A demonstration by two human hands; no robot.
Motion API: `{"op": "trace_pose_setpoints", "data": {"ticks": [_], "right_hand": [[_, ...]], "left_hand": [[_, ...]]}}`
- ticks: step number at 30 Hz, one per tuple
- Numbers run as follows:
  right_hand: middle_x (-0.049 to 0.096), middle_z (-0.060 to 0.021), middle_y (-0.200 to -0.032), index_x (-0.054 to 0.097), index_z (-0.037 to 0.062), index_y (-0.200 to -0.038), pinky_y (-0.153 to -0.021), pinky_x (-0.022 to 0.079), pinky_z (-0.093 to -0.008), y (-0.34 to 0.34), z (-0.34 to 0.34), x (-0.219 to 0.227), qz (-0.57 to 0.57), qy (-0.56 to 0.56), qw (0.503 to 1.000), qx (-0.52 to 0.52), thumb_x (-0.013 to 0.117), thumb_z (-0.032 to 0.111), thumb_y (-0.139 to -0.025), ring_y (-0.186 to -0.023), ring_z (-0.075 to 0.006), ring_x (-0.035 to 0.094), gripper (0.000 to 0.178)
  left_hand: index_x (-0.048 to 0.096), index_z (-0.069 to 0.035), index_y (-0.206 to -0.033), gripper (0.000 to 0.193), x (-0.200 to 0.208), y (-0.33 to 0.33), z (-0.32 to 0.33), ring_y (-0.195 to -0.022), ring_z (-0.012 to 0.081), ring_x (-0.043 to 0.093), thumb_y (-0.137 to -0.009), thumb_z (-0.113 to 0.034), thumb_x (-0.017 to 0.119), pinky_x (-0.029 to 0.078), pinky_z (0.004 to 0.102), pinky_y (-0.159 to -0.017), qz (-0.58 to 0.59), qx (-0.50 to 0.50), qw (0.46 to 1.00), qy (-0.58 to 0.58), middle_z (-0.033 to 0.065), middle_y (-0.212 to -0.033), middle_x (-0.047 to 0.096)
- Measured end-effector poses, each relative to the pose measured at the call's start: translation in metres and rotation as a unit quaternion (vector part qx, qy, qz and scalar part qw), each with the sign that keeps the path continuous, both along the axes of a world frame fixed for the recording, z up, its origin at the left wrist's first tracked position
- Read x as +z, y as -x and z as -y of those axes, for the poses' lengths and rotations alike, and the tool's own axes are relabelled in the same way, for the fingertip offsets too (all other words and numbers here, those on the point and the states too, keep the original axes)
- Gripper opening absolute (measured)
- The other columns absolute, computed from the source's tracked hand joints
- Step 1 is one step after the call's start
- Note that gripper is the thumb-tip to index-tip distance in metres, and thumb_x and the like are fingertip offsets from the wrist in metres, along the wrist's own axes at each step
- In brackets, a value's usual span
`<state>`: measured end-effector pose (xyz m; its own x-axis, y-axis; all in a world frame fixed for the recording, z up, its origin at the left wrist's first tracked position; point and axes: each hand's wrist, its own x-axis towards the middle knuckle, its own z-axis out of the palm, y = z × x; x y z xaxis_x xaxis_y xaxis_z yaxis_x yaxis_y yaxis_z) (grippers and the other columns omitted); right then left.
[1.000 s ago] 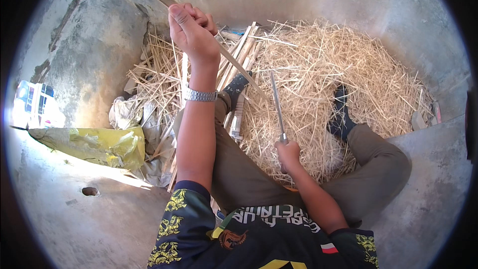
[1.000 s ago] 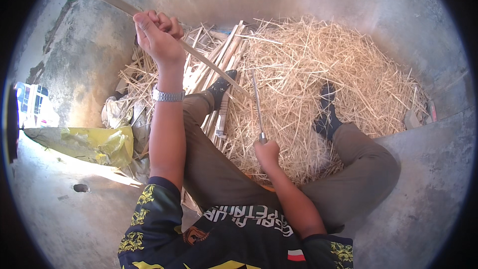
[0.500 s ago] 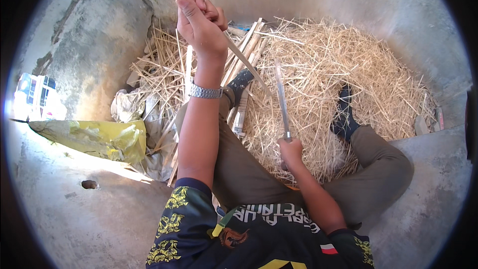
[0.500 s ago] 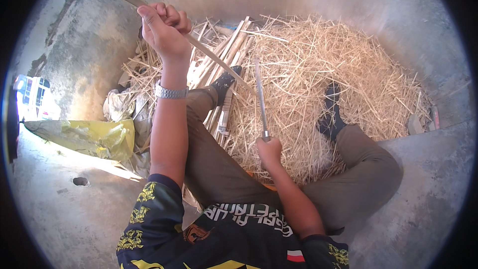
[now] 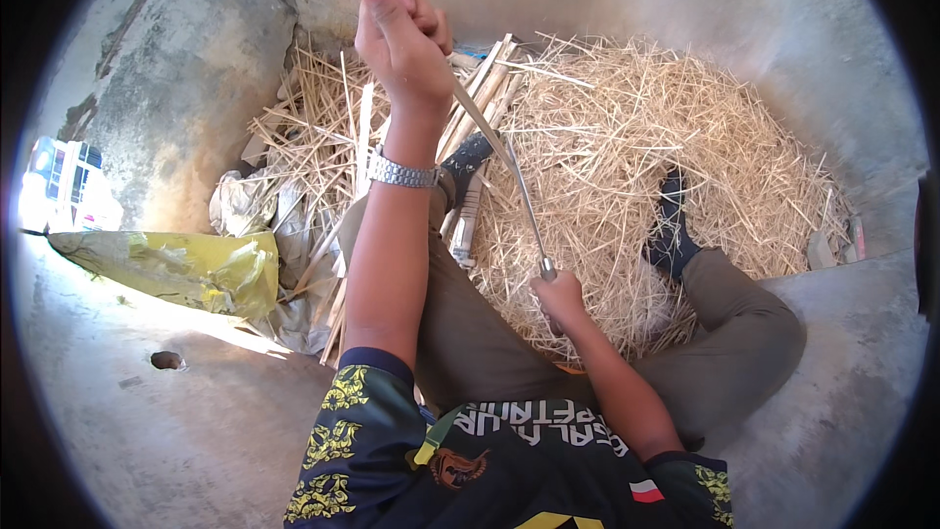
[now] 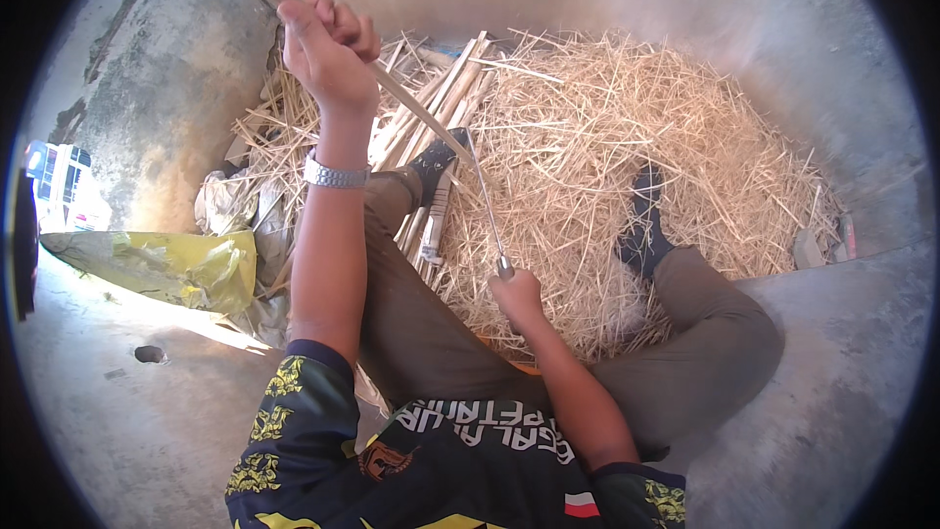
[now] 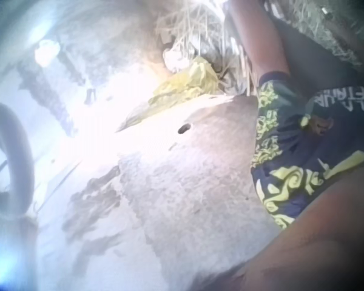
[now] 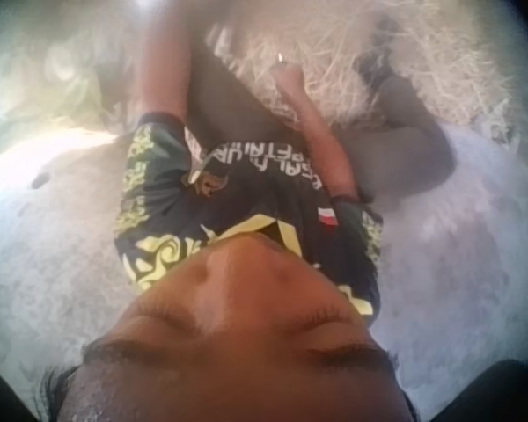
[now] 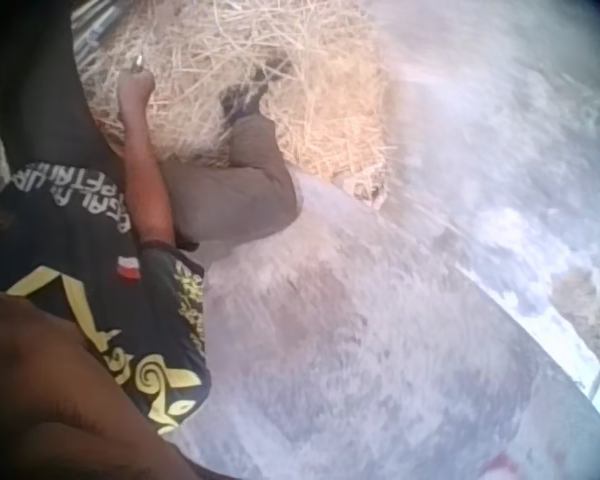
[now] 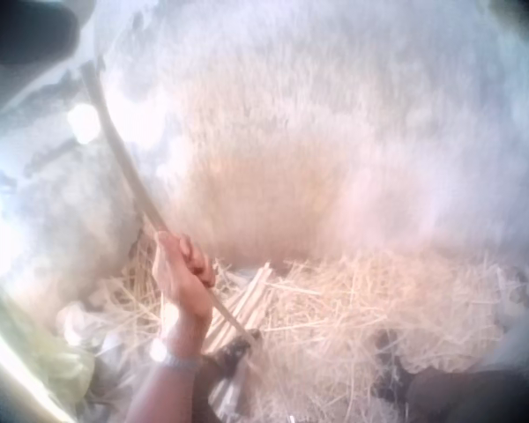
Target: The person sits on the floor and uses a machete to split long bamboo poles into thin strips. They hold the pole vertically and strike it repeatedly with the blade to separate the fibers, then set the finished strips aside.
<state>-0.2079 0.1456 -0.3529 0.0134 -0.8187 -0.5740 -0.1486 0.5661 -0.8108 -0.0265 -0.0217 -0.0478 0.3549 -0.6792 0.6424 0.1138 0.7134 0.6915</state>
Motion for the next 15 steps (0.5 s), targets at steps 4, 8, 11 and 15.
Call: {"op": "trace_pose_setpoints", "data": {"ticks": [4,8,11,15], "right_hand": [[0.055,-0.0059,-0.058,0.058,0.0003,-0.067,-0.051,0.043,-0.0364,0.006,0.0,0.01,-0.043,-0.004,0.997,0.056,0.07,0.027,-0.083,-0.051,-0.0161,0.055,0.033],[0.055,-0.0035,-0.059,0.058,0.0003,-0.068,-0.052,0.042,-0.0344,0.003,-0.002,0.028,-0.027,0.089,0.995,0.021,0.071,0.02,-0.087,-0.055,-0.0114,0.054,0.03],[0.055,-0.0015,-0.059,0.055,0.0014,-0.067,-0.051,0.04,-0.0328,-0.006,0.001,0.053,0.064,0.2,0.976,-0.052,0.07,0.014,-0.09,-0.055,-0.0084,0.05,0.031],[0.053,-0.0007,-0.057,0.052,0.0034,-0.066,-0.047,0.041,-0.031,-0.003,-0.004,0.014,0.099,0.17,0.977,-0.081,0.069,0.012,-0.091,-0.052,-0.0079,0.051,0.031]], "left_hand": [[0.039,-0.011,-0.089,0.055,0.001,-0.003,-0.002,-0.048,0.0083,0.022,-0.104,-0.063,0.042,0.018,0.0276,-0.046,0.007,0.007,1.0,-0.004,-0.0024,-0.063,0.027],[0.04,-0.011,-0.088,0.055,-0.001,-0.011,-0.004,-0.048,0.0077,0.023,-0.104,-0.063,0.04,0.018,0.0268,-0.045,0.002,0.01,1.0,-0.008,-0.0029,-0.063,0.028],[0.041,-0.01,-0.082,0.055,-0.005,-0.02,0.002,-0.044,0.0061,0.029,-0.108,-0.058,0.034,0.024,0.0243,-0.039,0.013,0.067,0.998,0.003,-0.0031,-0.061,0.033],[0.039,-0.01,-0.087,0.055,0.0,-0.009,0.0,-0.048,0.0067,0.025,-0.106,-0.061,0.037,0.019,0.0258,-0.044,0.023,0.01,1.0,0.014,-0.0033,-0.063,0.029]]}}
